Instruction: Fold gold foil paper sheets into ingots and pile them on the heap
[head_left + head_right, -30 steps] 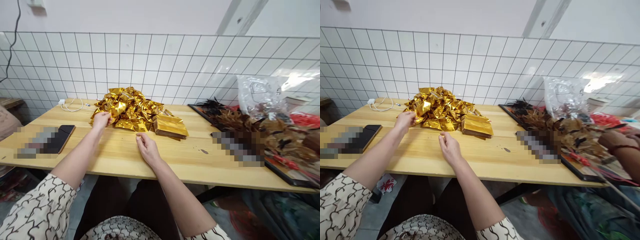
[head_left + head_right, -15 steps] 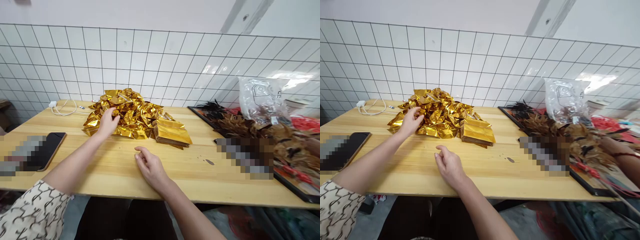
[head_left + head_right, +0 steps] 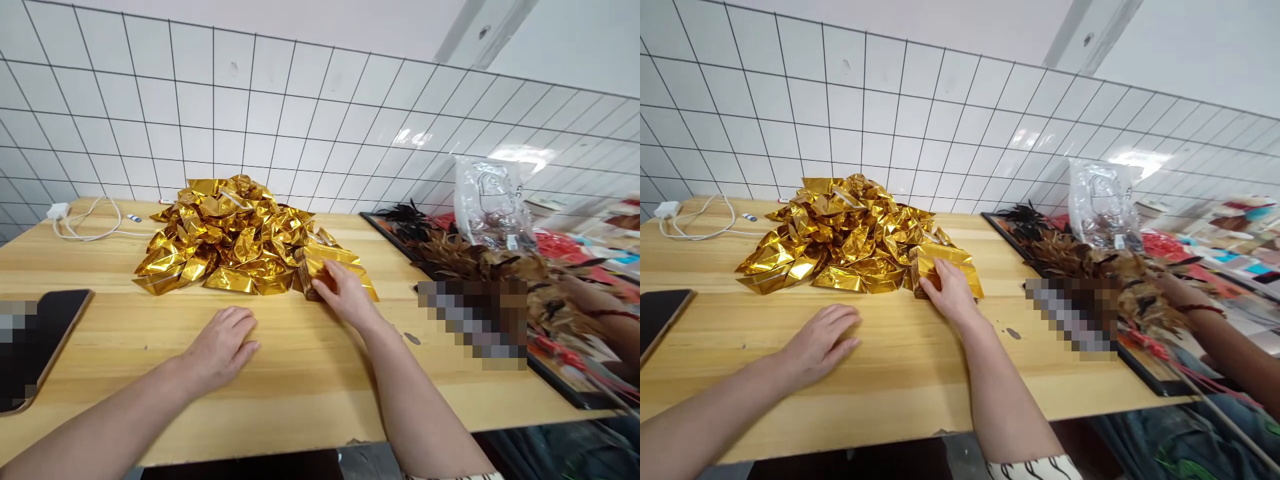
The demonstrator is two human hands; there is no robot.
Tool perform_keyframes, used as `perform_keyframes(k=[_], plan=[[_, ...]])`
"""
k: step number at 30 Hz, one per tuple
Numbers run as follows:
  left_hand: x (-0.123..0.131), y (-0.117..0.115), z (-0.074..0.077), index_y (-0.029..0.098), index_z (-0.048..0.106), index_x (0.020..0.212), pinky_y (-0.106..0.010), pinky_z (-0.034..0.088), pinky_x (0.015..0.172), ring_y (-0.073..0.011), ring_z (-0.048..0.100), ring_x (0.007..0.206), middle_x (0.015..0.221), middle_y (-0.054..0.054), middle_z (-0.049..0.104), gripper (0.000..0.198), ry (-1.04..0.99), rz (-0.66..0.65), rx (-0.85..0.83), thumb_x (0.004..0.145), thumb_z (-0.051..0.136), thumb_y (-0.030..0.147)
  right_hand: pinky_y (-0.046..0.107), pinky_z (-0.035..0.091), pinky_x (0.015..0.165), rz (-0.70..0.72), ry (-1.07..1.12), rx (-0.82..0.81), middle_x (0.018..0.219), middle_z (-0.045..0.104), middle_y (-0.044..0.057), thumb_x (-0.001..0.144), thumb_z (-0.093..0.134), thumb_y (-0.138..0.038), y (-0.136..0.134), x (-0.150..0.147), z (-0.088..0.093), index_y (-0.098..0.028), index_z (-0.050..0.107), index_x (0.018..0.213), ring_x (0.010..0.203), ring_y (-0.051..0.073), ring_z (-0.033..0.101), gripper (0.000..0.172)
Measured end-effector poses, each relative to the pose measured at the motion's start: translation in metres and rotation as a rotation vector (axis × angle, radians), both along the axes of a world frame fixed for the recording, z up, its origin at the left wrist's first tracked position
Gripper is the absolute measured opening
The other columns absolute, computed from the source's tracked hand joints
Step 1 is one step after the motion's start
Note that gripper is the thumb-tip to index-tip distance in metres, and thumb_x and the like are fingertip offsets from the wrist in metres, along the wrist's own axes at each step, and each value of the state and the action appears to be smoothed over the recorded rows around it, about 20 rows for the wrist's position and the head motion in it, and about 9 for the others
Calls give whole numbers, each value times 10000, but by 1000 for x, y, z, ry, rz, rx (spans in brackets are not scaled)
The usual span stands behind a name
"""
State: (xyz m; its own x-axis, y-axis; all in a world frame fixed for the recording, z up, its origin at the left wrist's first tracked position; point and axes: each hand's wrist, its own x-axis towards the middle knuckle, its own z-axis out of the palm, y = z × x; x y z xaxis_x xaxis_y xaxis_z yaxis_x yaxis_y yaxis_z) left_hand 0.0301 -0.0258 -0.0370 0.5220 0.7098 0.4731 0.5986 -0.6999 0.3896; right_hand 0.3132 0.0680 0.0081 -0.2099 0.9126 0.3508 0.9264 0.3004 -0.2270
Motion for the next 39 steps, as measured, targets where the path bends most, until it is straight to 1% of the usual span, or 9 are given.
perform_keyframes(k=[3, 6, 10, 13, 16, 22, 28, 32, 39], plan=[[3, -5, 1, 187, 617, 1026, -422, 527, 879, -243, 606, 999, 1080, -118, 663, 196, 35, -36, 6, 912, 467, 244, 540, 356, 1092, 22, -112, -125, 1432, 494, 188, 867, 480, -524, -5, 5, -12, -145, 513, 1354, 1351, 339, 424, 618], [4, -9, 1, 192, 611, 1040, -433, 520, 892, -246, 597, 1017, 1094, -118, 655, 195, 48, -50, -8, 911, 471, 234, 541, 341, 1107, 44, -170, -167, 1464, 464, 170, 905, 411, -502, -9, 6, -14, -167, 501, 1376, 1377, 318, 398, 585], [5, -15, 4, 188, 605, 1038, -445, 507, 916, -253, 587, 1033, 1117, -124, 643, 182, 84, -67, -46, 905, 495, 244, 535, 391, 1075, 78, -174, -120, 1438, 506, 134, 922, 382, -462, -6, 9, -15, -224, 524, 1363, 1351, 303, 440, 521], [8, -19, 10, 172, 599, 1019, -452, 492, 942, -261, 572, 1053, 1133, -131, 638, 166, 148, -60, -73, 897, 517, 249, 543, 419, 1052, 104, -154, -78, 1393, 552, 133, 915, 401, -448, -2, 16, -20, -222, 570, 1321, 1317, 318, 479, 495], [10, -21, 17, 166, 595, 988, -451, 486, 944, -260, 569, 1046, 1146, -138, 628, 150, 223, -55, -103, 897, 527, 264, 522, 448, 1037, 147, -104, -27, 1314, 624, 86, 916, 408, -412, 1, 21, -26, -273, 618, 1261, 1273, 300, 528, 427], [7, -19, 20, 137, 587, 1039, -436, 459, 971, -261, 553, 1085, 1183, -159, 611, 208, 280, -91, -108, 906, 533, 287, 509, 453, 1034, 153, -76, 27, 1331, 610, 101, 912, 416, -405, 2, 24, -33, -245, 609, 1261, 1275, 301, 524, 430], [1, -17, 24, 145, 586, 1065, -403, 458, 957, -247, 563, 1092, 1183, -143, 630, 224, 327, -119, -84, 912, 537, 300, 513, 475, 1012, 161, -83, 64, 1289, 640, 90, 915, 373, -335, 1, 23, -35, -249, 630, 1220, 1238, 287, 558, 409], [0, -16, 28, 152, 603, 1057, -368, 450, 948, -236, 569, 1093, 1196, -132, 636, 238, 389, -125, -63, 914, 554, 336, 499, 490, 1007, 171, -52, 79, 1216, 681, 78, 888, 401, -310, 2, 21, -30, -261, 666, 1154, 1201, 284, 587, 379], [-3, -10, 30, 151, 611, 1081, -310, 430, 916, -212, 575, 1074, 1187, -123, 646, 293, 451, -147, -6, 921, 553, 389, 461, 520, 979, 144, -40, 47, 1172, 697, 119, 874, 390, -393, 2, 14, -20, -221, 684, 1016, 1136, 280, 629, 369]])
